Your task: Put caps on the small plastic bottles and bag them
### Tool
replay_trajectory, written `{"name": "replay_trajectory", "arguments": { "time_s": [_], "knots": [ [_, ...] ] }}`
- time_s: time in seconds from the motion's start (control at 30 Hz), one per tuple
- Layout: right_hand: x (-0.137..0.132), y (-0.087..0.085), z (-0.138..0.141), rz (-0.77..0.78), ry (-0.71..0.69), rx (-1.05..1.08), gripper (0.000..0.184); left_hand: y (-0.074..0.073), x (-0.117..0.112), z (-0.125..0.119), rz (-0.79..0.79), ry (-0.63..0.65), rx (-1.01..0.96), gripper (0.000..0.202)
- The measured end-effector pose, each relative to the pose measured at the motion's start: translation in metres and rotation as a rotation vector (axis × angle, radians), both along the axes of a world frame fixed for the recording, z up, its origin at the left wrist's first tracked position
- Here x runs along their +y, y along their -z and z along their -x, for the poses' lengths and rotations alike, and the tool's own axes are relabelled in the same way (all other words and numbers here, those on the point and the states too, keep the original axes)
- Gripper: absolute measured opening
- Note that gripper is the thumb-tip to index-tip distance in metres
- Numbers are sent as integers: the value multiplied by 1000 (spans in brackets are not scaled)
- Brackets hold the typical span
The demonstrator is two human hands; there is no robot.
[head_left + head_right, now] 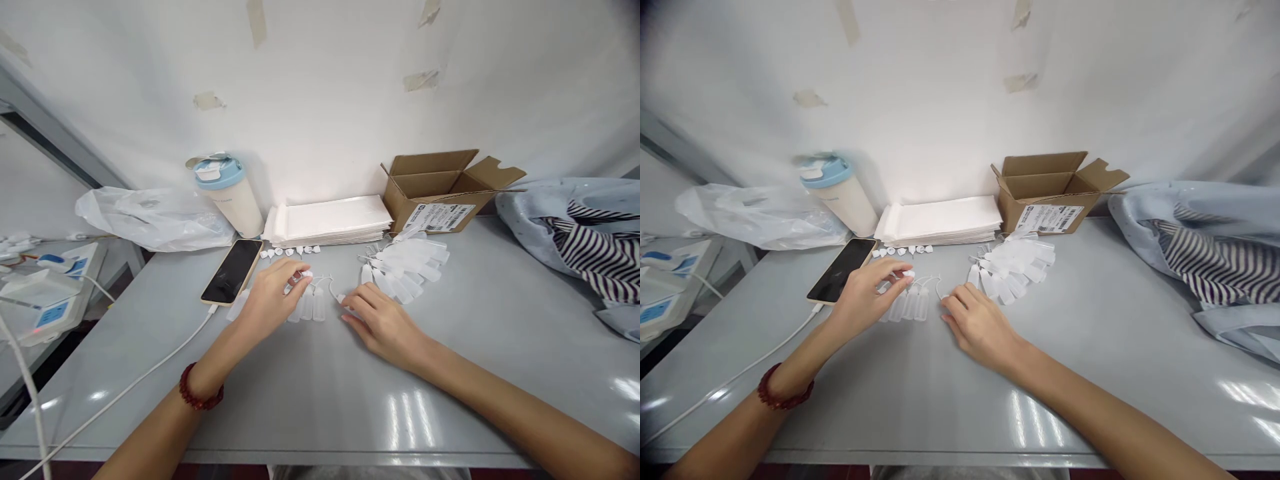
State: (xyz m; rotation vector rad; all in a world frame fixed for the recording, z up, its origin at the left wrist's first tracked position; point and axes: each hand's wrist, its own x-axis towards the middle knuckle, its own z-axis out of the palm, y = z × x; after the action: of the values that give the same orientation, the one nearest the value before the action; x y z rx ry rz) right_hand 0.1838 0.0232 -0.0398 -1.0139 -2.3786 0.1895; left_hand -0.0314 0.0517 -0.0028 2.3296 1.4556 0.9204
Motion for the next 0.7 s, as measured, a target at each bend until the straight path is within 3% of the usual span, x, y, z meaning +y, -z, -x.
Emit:
{"name": "replay_trajectory", "arguments": {
  "time_s": [0.2,0.47,0.6,0.7],
  "knots": [
    [0,1,1,31,148,-111,24,-1,-1,-2,21,-5,5,15],
    [0,1,2,-11,212,-262,19,-3,-7,-7,56,20,-20,16],
    [0,1,2,-64,214,-355,20,-4,-10,-9,177,40,-109,17],
    [0,-2,0,-53,218,-357,23,-7,-12,-10,369,52,-234,20]
  ]
}}
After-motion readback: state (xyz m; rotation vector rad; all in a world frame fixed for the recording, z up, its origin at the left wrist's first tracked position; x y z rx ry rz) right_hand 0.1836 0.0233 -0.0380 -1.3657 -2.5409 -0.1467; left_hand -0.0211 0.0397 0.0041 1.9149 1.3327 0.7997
